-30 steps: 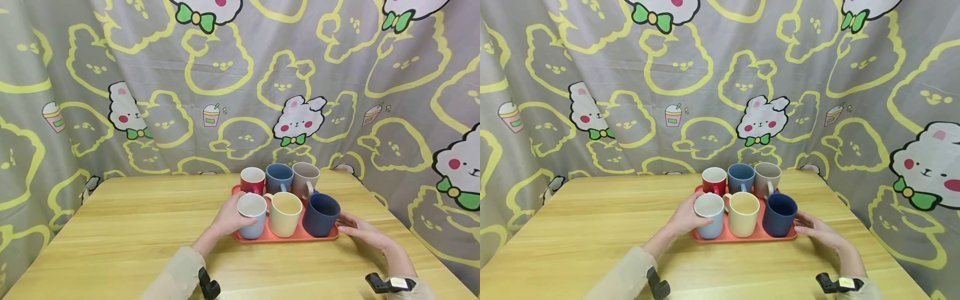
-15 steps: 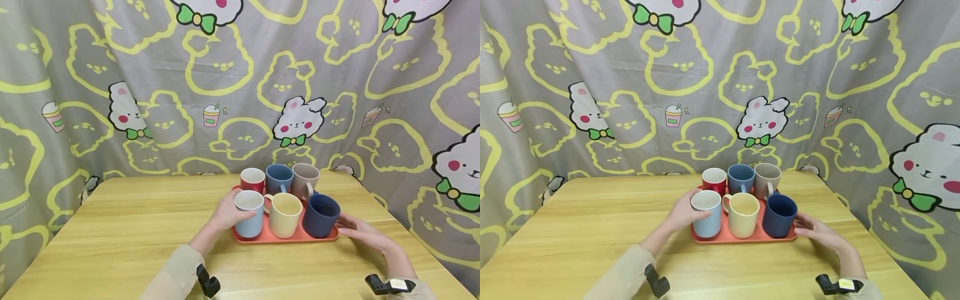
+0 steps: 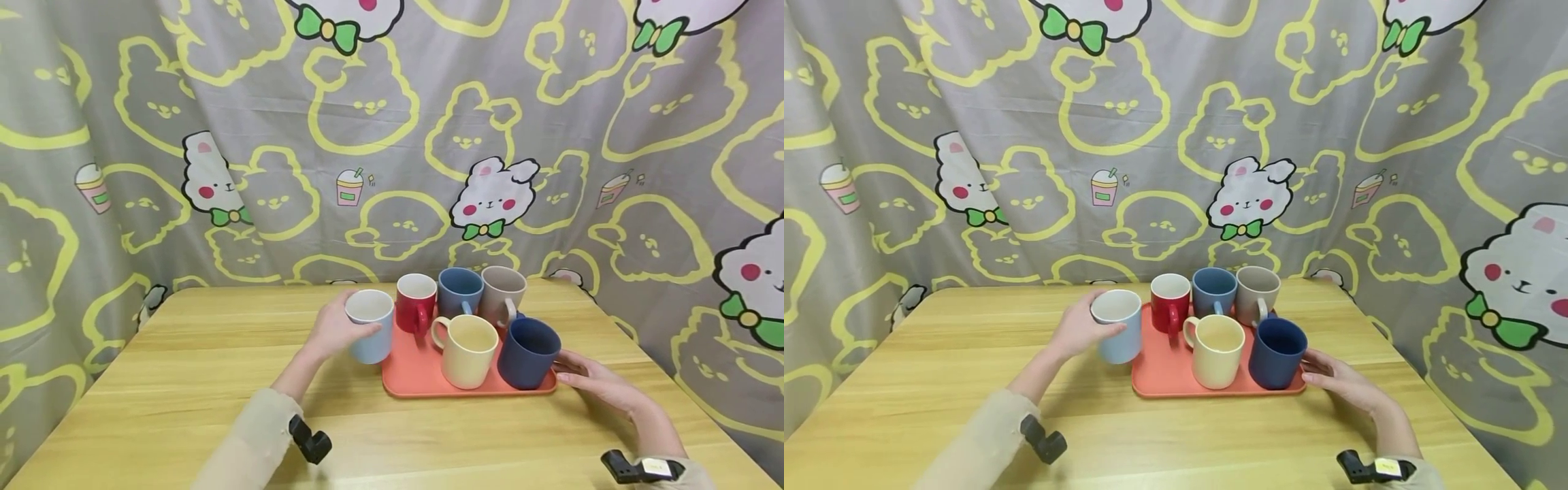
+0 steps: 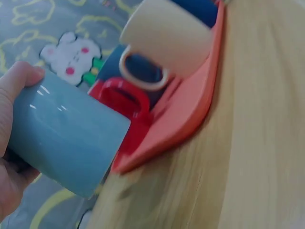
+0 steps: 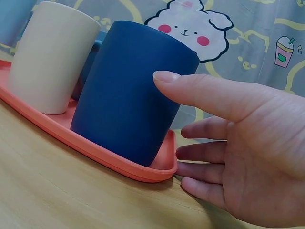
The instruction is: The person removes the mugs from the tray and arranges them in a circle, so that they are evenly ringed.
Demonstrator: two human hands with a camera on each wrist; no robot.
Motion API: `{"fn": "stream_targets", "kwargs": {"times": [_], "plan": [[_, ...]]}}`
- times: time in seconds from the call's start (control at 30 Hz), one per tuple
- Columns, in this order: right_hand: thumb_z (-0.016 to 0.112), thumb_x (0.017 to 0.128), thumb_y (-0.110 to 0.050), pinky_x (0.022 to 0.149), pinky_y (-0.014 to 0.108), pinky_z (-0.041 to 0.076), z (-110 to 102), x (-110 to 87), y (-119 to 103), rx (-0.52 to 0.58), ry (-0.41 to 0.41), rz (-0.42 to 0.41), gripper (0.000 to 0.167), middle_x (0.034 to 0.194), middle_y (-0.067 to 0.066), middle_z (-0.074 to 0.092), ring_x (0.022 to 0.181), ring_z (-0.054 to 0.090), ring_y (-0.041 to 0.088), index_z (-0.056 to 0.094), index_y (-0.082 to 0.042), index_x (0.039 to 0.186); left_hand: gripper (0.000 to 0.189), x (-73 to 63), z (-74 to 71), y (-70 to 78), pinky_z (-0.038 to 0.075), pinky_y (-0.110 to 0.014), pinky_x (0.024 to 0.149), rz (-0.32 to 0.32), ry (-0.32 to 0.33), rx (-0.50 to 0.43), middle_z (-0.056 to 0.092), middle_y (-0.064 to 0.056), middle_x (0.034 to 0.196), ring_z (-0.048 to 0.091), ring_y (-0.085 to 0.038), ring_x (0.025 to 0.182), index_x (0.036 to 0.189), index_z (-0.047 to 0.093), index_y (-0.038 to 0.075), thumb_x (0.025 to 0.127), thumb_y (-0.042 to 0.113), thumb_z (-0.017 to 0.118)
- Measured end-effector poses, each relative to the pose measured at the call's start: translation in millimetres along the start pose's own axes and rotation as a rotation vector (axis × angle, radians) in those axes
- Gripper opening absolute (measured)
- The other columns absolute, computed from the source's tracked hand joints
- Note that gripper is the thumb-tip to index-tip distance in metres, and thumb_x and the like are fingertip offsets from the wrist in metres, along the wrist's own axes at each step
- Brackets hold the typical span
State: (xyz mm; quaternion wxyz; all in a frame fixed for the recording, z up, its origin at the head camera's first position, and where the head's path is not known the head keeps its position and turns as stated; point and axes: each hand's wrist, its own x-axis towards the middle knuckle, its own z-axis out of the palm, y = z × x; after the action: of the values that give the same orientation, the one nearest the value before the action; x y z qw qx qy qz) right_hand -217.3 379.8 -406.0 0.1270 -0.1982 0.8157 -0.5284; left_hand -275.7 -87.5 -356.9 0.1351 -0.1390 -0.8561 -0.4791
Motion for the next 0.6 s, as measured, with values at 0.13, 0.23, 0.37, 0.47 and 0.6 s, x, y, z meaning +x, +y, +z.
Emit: {"fn": "stream_targets", "kwargs": {"times": [0.13,0.23,0.37,0.47,0.6], "plan": [[0.046,0.096,-0.008,0.087,0.012,0.037,-0.7,-0.6,0.3,-0.007,0.0,0.006,0.058,0.137,0.043,0.021,0.109,0.042,-0.013,0.016,0.021,0.136,0.064,1.8,-16.9,-16.7,0.047,-0.042,0.079,-0.022,0.03,0.047,0.064,-0.009,0.101,0.059,-0.024,0.092,0.118,0.055,0.005,0.065,0.028,0.083],[0.045,0.096,-0.007,0.087,0.013,0.037,-1.1,-0.9,2.0,-0.01,-0.002,0.007,0.056,0.137,0.042,0.022,0.109,0.042,-0.013,0.017,0.02,0.136,0.064,3.0,-28.4,-29.5,0.046,-0.042,0.08,-0.038,0.051,0.078,0.064,-0.01,0.101,0.059,-0.026,0.093,0.117,0.055,0.006,0.064,0.028,0.083],[0.045,0.096,-0.007,0.087,0.012,0.037,-1.2,-0.8,2.9,-0.021,0.008,0.0,0.055,0.136,0.042,0.025,0.109,0.043,-0.012,0.018,0.021,0.135,0.063,6.1,-43.5,-43.5,0.045,-0.043,0.079,-0.065,0.062,0.119,0.063,-0.013,0.102,0.057,-0.029,0.093,0.116,0.053,0.004,0.066,0.03,0.081],[0.045,0.096,-0.007,0.088,0.012,0.036,-1.1,-0.7,2.2,-0.02,0.014,-0.004,0.056,0.135,0.043,0.024,0.109,0.043,-0.012,0.018,0.022,0.135,0.064,8.9,-53.3,-51.8,0.044,-0.045,0.08,-0.1,0.074,0.141,0.061,-0.016,0.104,0.056,-0.032,0.095,0.118,0.051,0.002,0.069,0.031,0.08],[0.045,0.096,-0.008,0.088,0.012,0.036,-0.9,-0.5,1.4,-0.008,0.011,-0.001,0.057,0.136,0.043,0.022,0.109,0.042,-0.012,0.017,0.022,0.135,0.07,12.0,-63.5,-61.7,0.043,-0.048,0.084,-0.15,0.094,0.156,0.058,-0.02,0.111,0.054,-0.036,0.101,0.124,0.046,0.0,0.07,0.032,0.079]]}}
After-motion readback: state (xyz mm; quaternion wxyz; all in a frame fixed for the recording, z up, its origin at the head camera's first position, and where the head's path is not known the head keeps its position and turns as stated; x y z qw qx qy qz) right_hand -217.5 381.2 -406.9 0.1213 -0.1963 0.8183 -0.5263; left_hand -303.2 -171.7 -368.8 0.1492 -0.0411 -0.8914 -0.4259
